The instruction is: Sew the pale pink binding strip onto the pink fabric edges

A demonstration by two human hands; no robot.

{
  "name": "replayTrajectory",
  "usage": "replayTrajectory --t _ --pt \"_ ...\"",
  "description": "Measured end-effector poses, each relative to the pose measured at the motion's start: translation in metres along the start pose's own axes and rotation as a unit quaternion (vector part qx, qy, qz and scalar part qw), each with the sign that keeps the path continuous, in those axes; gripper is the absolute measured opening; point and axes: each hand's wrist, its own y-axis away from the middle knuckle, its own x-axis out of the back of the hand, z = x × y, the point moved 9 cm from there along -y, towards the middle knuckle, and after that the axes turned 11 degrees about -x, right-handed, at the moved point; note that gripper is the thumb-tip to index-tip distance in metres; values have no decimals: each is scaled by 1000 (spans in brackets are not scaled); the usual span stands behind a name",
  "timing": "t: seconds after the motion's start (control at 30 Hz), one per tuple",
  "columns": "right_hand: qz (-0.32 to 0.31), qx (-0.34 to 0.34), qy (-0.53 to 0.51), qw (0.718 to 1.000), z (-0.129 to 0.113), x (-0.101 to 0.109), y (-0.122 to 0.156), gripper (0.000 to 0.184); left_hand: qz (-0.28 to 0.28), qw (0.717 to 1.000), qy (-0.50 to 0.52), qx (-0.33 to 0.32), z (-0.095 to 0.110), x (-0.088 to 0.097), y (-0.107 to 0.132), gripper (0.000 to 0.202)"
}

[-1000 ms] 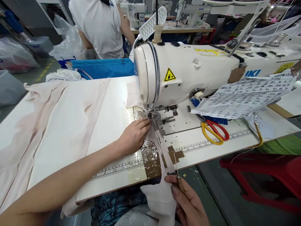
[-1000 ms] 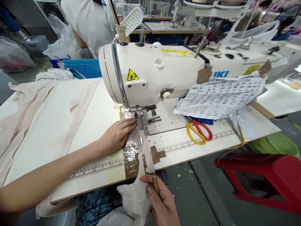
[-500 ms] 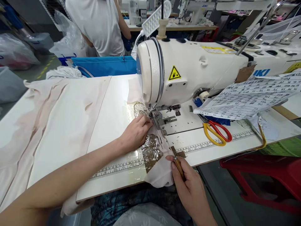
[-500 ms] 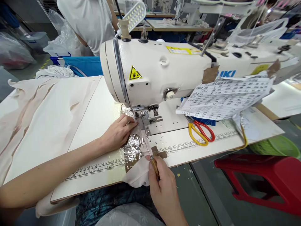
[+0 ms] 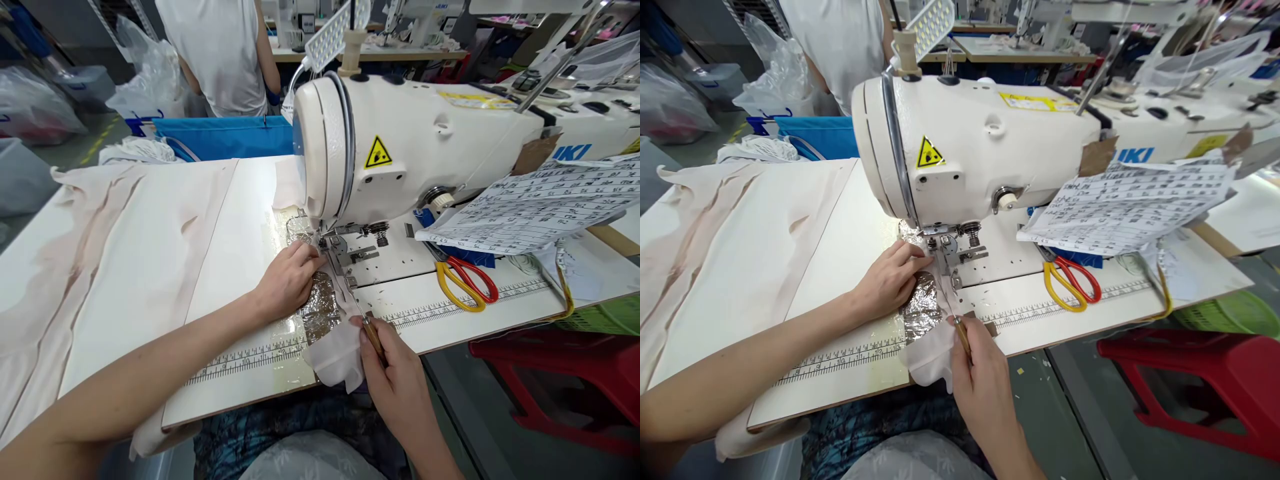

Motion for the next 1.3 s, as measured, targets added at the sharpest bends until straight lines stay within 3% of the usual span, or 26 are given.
replayTrajectory --t 0.17,0.4,0.6,0.87,1.3 --pt "5 13 21 1000 -3 -2 -3 22 3 999 33 -34 5 -2 1 28" --pt "6 17 23 1000 -5 -6 -13 24 -11 1000 -15 -12 0 -5 2 34" --pt "11 22 34 999 -6 -8 -20 23 11 1000 1 -22 3 2 3 30" --pt "15 39 24 999 -11 -10 -25 23 -44 998 -33 -14 5 -6 3 30" --pt "24 56 17 998 -17 -11 -20 24 -68 996 -60 15 -4 -13 1 38"
